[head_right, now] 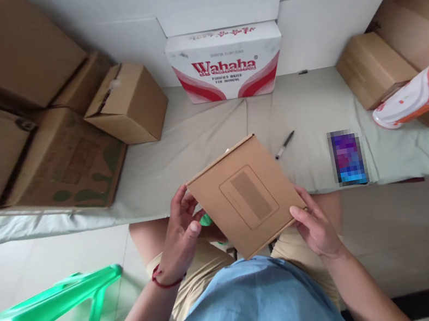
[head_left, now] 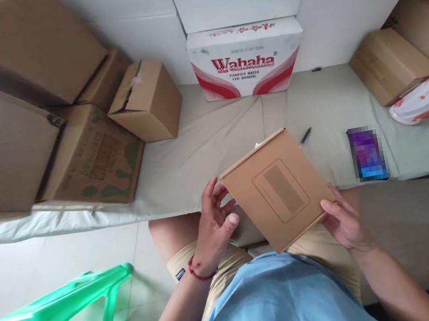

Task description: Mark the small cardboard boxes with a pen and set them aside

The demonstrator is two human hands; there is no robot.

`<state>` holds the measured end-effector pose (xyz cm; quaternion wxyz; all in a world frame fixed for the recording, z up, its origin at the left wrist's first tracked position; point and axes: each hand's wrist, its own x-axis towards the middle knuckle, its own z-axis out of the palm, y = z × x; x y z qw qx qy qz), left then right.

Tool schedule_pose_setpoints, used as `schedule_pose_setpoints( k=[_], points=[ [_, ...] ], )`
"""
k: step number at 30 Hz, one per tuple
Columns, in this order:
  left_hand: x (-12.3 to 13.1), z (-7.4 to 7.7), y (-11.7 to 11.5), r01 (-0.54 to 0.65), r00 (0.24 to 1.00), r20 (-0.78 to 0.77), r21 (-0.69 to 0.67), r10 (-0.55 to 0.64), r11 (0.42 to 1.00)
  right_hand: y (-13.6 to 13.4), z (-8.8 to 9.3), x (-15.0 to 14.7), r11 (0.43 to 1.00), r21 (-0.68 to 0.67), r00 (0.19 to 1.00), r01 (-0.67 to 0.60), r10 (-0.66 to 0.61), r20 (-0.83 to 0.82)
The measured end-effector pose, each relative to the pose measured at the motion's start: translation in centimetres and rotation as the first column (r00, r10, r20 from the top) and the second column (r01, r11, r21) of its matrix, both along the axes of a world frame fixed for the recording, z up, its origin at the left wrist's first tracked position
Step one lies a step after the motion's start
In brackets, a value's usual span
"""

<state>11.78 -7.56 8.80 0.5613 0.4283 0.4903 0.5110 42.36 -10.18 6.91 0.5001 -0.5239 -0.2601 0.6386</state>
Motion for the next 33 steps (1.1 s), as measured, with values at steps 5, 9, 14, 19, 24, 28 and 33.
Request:
schedule_pose_setpoints(
  k=[5,9,14,19,24,28,33],
  points=[
    [0.6,2.3,-0.8,0.013,0.992,-0.129,0.004,-0.013,1.000,-0.9,-1.6,2.1,0.990,0.092,0.994,-0.104,0.102,0.032],
    [1.1,3.2,-1.4,-0.005,0.981,-0.194,0.100,0.025,0.995,-0.6,-2.2,2.5,0.990,0.127,0.996,-0.060,0.050,0.079],
    [1.8,1.3,-1.0,0.001,0.991,-0.134,-0.053,-0.008,0.999,1.3,0.1,1.8,0.988,0.146,0.981,0.060,-0.085,0.174],
    [2.4,-1.9,-1.1,0.074,0.996,-0.025,-0.189,-0.080,0.979,2.1,4.9,1.9,0.955,0.296,0.918,-0.025,-0.095,0.384],
    [1.7,-2.5,-1.5,0.128,0.990,-0.049,-0.107,-0.134,0.986,0.7,7.8,1.7,0.914,0.379,0.905,-0.143,-0.034,0.424],
    [1.1,-2.9,-1.7,0.015,0.995,-0.098,-0.048,-0.020,0.999,0.5,7.8,1.1,0.906,0.346,0.898,-0.243,0.075,0.434],
    [2.5,-3.4,-1.3,-0.142,0.976,0.099,-0.371,0.192,0.918,1.7,7.5,0.7,0.847,0.404,0.922,-0.346,0.229,0.311]
  ],
)
